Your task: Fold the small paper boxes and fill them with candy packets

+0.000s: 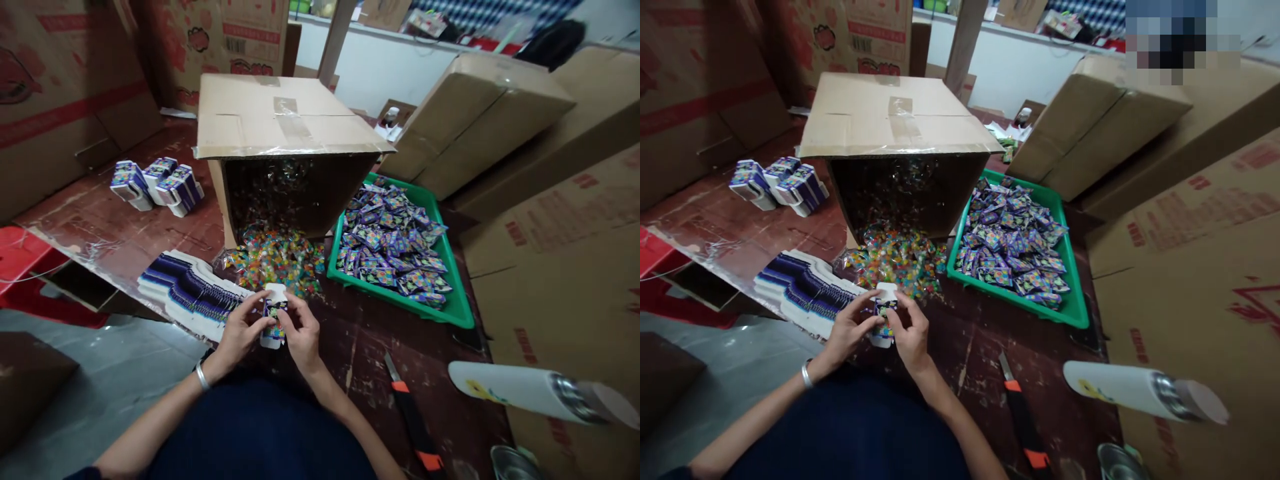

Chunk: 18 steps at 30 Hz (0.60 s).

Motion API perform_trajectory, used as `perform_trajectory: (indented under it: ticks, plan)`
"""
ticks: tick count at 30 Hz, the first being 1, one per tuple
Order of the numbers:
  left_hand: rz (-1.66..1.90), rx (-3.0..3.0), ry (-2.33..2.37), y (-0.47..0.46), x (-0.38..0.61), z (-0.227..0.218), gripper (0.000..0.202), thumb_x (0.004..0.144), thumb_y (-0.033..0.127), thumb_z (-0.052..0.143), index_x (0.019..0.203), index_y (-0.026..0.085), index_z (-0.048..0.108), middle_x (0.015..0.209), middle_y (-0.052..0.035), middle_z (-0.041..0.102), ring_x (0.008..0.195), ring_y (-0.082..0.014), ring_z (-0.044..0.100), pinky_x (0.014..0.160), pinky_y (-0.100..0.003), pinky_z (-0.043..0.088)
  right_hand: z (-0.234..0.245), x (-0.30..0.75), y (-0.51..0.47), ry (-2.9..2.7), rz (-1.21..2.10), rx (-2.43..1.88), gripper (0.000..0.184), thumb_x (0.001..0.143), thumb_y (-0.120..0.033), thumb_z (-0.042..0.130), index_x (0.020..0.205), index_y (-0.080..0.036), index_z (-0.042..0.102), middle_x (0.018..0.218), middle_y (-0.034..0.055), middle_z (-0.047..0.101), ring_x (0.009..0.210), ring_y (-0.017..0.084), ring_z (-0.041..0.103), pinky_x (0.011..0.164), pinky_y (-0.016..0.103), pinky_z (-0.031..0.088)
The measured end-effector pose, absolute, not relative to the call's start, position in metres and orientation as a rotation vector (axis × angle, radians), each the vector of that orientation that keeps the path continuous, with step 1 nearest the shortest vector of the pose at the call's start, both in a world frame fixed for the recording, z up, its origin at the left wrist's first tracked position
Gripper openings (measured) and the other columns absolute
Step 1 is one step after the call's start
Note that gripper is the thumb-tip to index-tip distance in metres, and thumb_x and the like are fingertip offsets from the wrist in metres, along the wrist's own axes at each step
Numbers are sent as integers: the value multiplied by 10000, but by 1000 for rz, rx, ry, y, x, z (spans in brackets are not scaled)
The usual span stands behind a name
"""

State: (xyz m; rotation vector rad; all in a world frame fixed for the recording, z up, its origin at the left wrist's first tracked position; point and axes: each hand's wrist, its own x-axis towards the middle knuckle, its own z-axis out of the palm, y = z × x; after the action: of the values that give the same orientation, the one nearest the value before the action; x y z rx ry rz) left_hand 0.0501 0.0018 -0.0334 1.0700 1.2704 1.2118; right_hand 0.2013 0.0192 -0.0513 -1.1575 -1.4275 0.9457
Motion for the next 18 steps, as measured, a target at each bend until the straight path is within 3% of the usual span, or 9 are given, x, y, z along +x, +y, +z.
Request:
perform_trajectory:
  ticks: [4,6,9,12,16,18]
  plan:
    - [1085,1184,1188,3,46,-33,302,788,274,746,1071,190,678,943,-19,674,768,-153,590,691,-247,464,-58,207,21,-1506,911,-1149,91,915,-292,640,895,-205,661,806,12,653,730,168,630,699,281,518]
    - [1058,1185,1162,4,45,-34,288,781,286,756,1030,178,660,889,-10,653,758,-152,575,683,-243,450,-59,207,23,-1528,911,-1130,169,925,-300,631,787,-204,616,850,31,655,822,188,644,774,305,519]
    - [1114,1092,1158,5,46,-35,339,749,293,792,998,186,588,886,-4,611,786,-153,579,666,-229,444,-56,204,25,-1448,1010,-1132,142,909,-328,659,856,-209,602,996,70,681,950,220,662,860,351,525]
    - [1152,963,1115,4,48,-35,443,720,274,814,1025,217,498,942,-8,603,836,-165,611,656,-224,463,-47,203,27,-1328,1137,-1135,203,875,-358,709,965,-217,594,931,55,689,877,216,673,830,359,537]
    - [1119,1046,1170,3,46,-31,437,735,223,777,1083,225,512,984,-23,623,870,-186,637,686,-251,496,-33,207,35,-1384,1304,-1093,261,840,-422,736,765,-197,629,835,47,678,818,207,649,799,338,528]
    - [1099,1185,1238,3,42,-27,428,743,183,753,1117,224,547,1002,-34,647,905,-204,644,757,-282,510,-29,211,41,-1384,1409,-1127,267,785,-420,785,766,-187,656,830,45,688,802,204,649,769,324,528]
